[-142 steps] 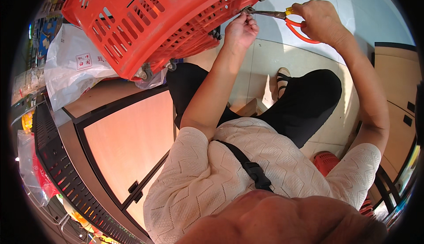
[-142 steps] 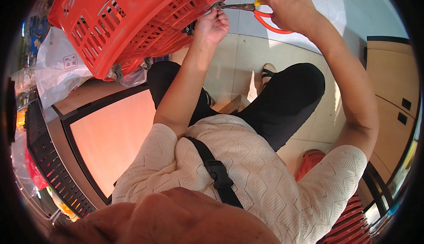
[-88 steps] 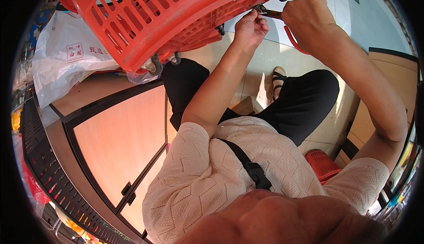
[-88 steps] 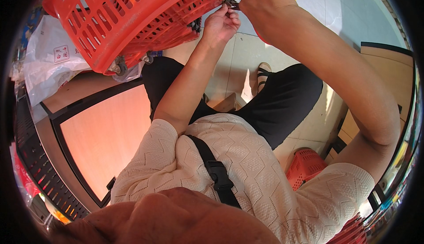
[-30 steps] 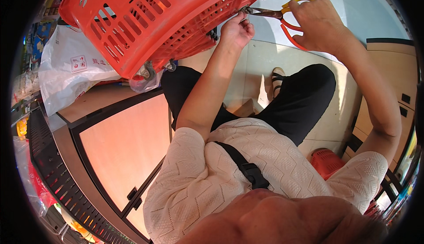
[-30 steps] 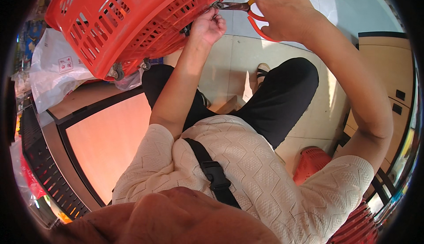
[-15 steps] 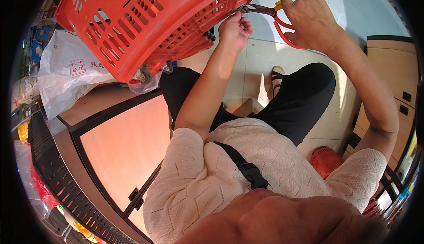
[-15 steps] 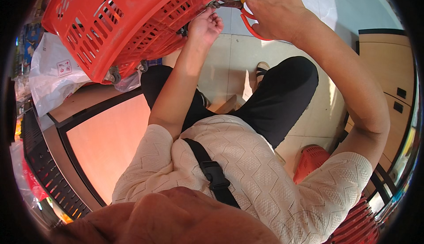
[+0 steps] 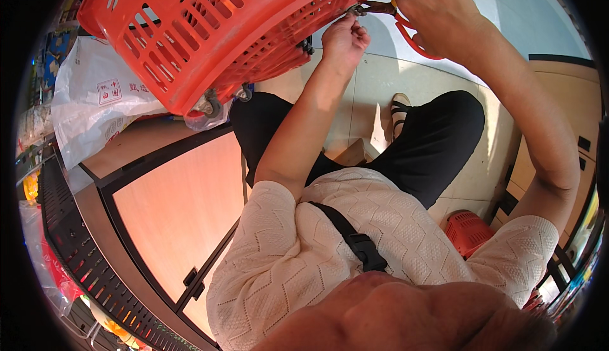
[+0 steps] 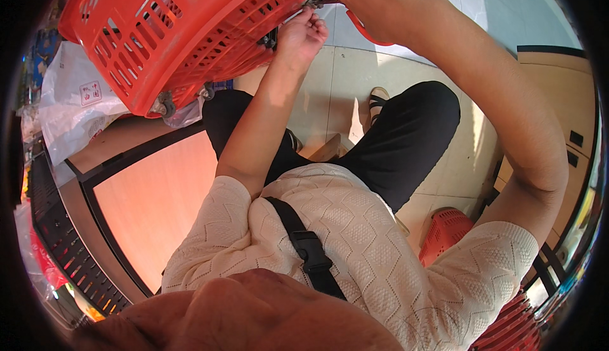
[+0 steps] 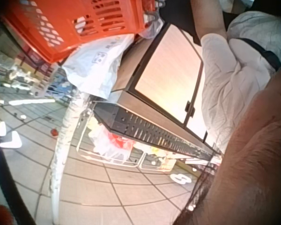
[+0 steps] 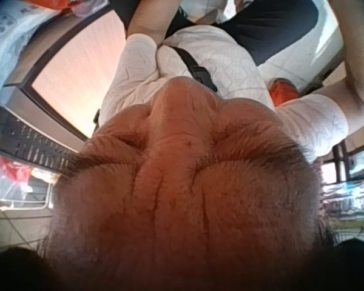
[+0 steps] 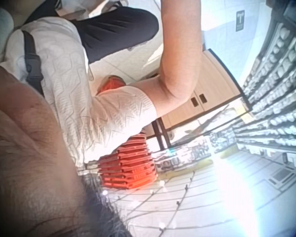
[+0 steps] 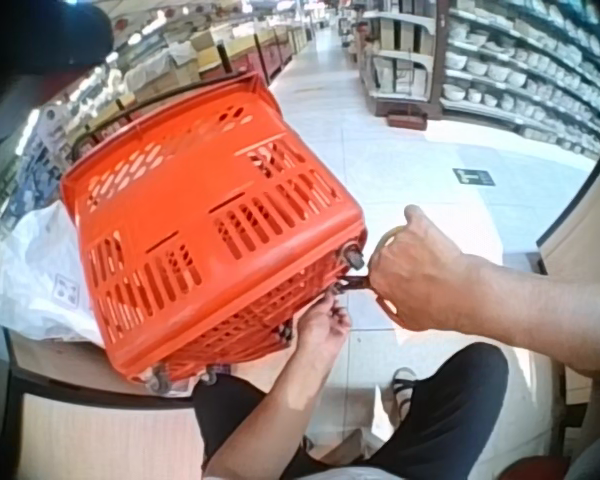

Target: The person sits on the floor of a supermarket and uses scissors to pry and cut a plastic fastener from the side of a red shopping basket.

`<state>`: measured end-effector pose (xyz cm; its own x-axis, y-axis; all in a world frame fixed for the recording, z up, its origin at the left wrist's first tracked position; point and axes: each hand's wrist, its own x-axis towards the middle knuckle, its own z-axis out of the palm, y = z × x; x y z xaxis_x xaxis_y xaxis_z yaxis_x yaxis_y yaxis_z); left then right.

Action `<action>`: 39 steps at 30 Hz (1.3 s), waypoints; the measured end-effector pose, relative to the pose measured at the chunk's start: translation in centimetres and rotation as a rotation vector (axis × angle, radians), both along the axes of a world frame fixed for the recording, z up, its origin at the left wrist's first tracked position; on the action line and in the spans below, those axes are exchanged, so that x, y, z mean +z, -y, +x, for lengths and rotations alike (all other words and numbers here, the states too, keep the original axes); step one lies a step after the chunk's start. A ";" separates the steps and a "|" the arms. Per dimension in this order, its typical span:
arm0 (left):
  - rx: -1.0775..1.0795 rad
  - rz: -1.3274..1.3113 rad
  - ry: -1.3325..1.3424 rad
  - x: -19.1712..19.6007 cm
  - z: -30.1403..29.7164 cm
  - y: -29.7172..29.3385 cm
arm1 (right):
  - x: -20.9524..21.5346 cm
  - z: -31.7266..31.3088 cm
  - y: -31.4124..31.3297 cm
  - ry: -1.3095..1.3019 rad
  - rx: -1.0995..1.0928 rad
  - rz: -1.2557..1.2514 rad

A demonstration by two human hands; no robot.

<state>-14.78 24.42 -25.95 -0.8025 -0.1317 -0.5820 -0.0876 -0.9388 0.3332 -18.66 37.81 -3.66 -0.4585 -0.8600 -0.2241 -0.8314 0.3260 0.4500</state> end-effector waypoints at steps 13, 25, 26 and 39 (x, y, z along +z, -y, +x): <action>0.005 -0.031 -0.015 0.1 0.1 0.1 | 1.0 -4.0 0.2 0.264 -0.004 0.003; 0.001 0.002 0.013 -0.1 0.0 0.3 | -9.1 -5.7 -6.7 0.536 -0.039 -0.592; -0.001 -0.031 0.039 -0.1 0.1 0.4 | -9.2 -5.3 -6.9 0.540 -0.068 -0.596; 0.120 -0.983 -0.012 2.3 3.1 -1.8 | -7.9 -2.4 -8.2 0.385 -0.186 -0.449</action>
